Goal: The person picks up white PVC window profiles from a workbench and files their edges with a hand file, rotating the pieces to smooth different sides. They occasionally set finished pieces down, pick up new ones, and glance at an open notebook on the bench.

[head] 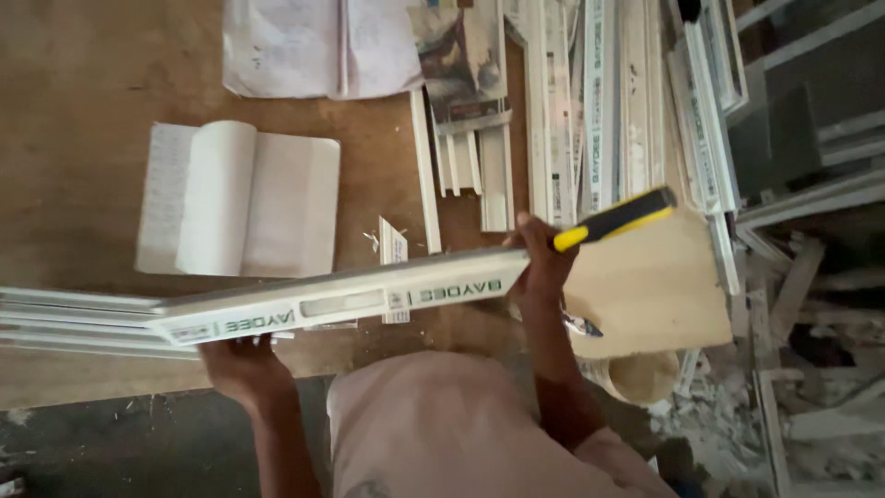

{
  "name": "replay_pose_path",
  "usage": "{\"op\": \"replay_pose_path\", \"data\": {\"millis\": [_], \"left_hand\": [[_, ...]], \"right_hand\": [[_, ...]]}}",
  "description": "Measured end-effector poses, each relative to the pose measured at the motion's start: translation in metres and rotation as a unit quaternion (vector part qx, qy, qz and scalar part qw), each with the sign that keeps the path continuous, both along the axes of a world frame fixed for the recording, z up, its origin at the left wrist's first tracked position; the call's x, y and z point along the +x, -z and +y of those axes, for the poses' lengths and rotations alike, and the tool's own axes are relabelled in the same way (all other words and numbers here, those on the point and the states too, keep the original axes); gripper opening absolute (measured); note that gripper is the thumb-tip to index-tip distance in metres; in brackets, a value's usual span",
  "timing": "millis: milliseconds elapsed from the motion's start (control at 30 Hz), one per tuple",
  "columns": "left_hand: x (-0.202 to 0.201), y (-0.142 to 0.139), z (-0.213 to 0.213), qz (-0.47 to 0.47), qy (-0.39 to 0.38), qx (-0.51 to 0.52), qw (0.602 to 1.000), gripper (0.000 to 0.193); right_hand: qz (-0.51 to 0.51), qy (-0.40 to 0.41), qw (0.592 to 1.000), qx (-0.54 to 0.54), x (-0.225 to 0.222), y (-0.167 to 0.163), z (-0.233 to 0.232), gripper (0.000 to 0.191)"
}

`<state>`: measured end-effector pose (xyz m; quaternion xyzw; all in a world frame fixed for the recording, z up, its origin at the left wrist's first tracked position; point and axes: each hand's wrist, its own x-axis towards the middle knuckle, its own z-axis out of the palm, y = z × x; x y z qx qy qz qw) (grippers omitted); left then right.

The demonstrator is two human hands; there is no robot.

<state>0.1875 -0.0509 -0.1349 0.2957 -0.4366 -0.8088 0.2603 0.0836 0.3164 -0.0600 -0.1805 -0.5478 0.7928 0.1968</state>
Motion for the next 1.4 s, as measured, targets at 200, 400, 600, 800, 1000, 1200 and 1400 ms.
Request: {"op": "replay_pose_path", "data": {"millis": [200, 400, 600, 800, 1000, 1200, 1400], "left_hand": [[0.028, -0.035, 0.026, -0.395, 0.38, -0.251, 0.798, 0.036], [-0.037, -0.121, 0.079, 0.115, 0.281, -0.601, 0.739, 0.06], [-0.129, -0.17, 0.154, 0.071, 0.677, -0.453, 0.575, 0.068], [-0.113, -0.214, 0.147, -0.006, 0.713, -0.384, 0.587, 0.072], [-0.096, -0.237, 0.119, -0.097, 0.691, -0.37, 0.613, 0.066], [-0.078, -0.225, 0.121, -0.119, 0.673, -0.376, 0.626, 0.078], [-0.059, -0.199, 0.117, -0.058, 0.612, -0.509, 0.603, 0.077]], "right_hand": [[0.012, -0.032, 0.999, 0.033, -0.026, -0.011, 0.014, 0.018], [0.027, -0.073, 0.995, 0.066, -0.025, -0.018, 0.006, 0.027], [0.151, -0.082, 0.982, 0.081, -0.012, -0.025, 0.006, 0.042], [0.132, -0.057, 0.99, -0.005, 0.036, -0.027, 0.051, 0.062], [0.024, -0.042, 0.985, 0.164, 0.105, -0.011, 0.041, 0.057], [0.087, 0.047, 0.952, 0.29, 0.152, -0.084, 0.002, 0.032], [0.129, -0.028, 0.946, 0.297, 0.127, -0.17, -0.013, 0.017]]}}
